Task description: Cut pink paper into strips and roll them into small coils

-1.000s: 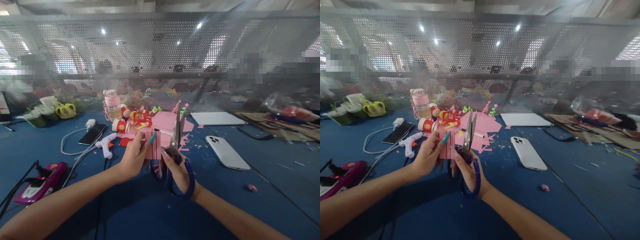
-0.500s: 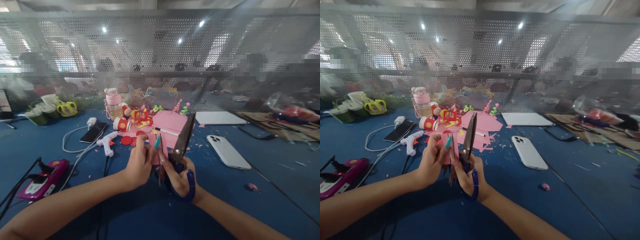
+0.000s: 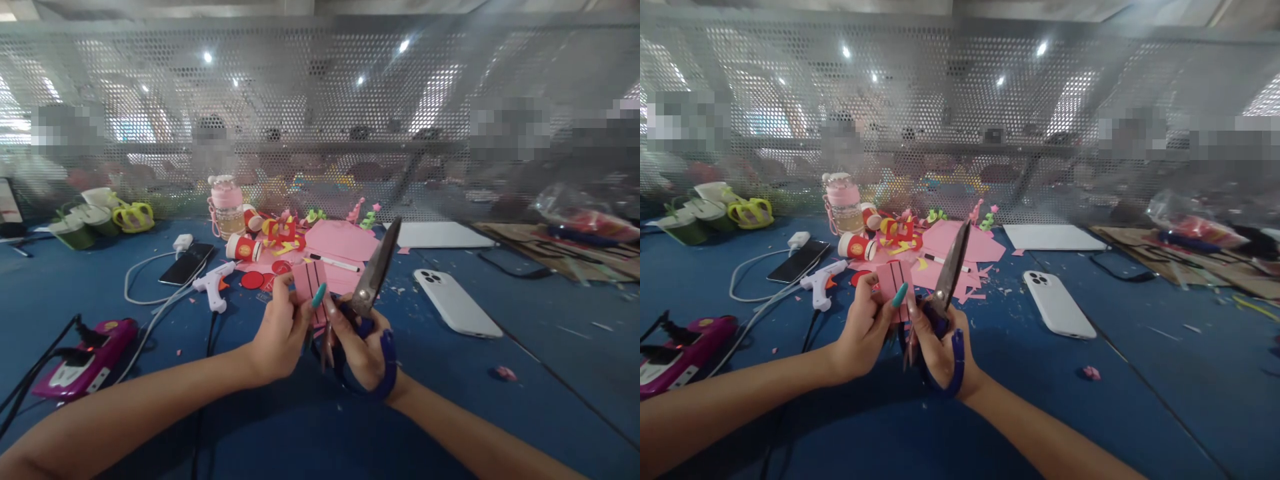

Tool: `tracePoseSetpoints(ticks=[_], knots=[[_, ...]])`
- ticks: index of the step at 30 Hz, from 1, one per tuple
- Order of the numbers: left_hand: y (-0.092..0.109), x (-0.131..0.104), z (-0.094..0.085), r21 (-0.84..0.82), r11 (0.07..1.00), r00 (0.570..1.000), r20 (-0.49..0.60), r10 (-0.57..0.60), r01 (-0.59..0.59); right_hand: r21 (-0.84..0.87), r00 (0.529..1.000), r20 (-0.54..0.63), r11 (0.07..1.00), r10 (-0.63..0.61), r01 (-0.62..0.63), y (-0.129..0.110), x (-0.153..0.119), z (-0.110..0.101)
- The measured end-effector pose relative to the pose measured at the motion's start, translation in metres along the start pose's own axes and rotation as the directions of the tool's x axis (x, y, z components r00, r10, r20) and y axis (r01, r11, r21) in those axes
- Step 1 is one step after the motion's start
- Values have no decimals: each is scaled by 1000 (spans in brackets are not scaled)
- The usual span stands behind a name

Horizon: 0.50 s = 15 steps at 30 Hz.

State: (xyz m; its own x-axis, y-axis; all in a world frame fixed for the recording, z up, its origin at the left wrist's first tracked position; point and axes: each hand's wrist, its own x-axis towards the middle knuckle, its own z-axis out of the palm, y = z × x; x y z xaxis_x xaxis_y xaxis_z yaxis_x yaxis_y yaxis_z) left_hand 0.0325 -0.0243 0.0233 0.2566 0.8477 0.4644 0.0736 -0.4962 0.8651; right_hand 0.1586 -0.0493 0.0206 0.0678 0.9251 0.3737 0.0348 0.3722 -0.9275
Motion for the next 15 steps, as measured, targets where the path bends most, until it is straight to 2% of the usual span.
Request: tracePoseSetpoints(ticks=[5, 8, 10, 13, 15], knots=[[2, 9, -3, -54, 996, 997, 26, -73, 74, -125, 994, 3, 986, -113, 113, -5, 4, -2], [6, 18, -7, -22, 1000, 994, -110, -24, 22, -132, 986, 13, 977, -167, 167, -4, 3, -3], [8, 23, -9, 54, 997, 989, -142, -42, 50, -125, 987, 24, 979, -159, 160, -1, 2, -2], [8, 27, -12, 150, 988, 986, -165, 1, 24, -124, 994, 49, 987, -95, 101, 4, 2, -3], [7, 28, -14, 201, 980, 982, -182, 46, -8, -199, 999, 30, 979, -45, 50, 6, 8, -7]])
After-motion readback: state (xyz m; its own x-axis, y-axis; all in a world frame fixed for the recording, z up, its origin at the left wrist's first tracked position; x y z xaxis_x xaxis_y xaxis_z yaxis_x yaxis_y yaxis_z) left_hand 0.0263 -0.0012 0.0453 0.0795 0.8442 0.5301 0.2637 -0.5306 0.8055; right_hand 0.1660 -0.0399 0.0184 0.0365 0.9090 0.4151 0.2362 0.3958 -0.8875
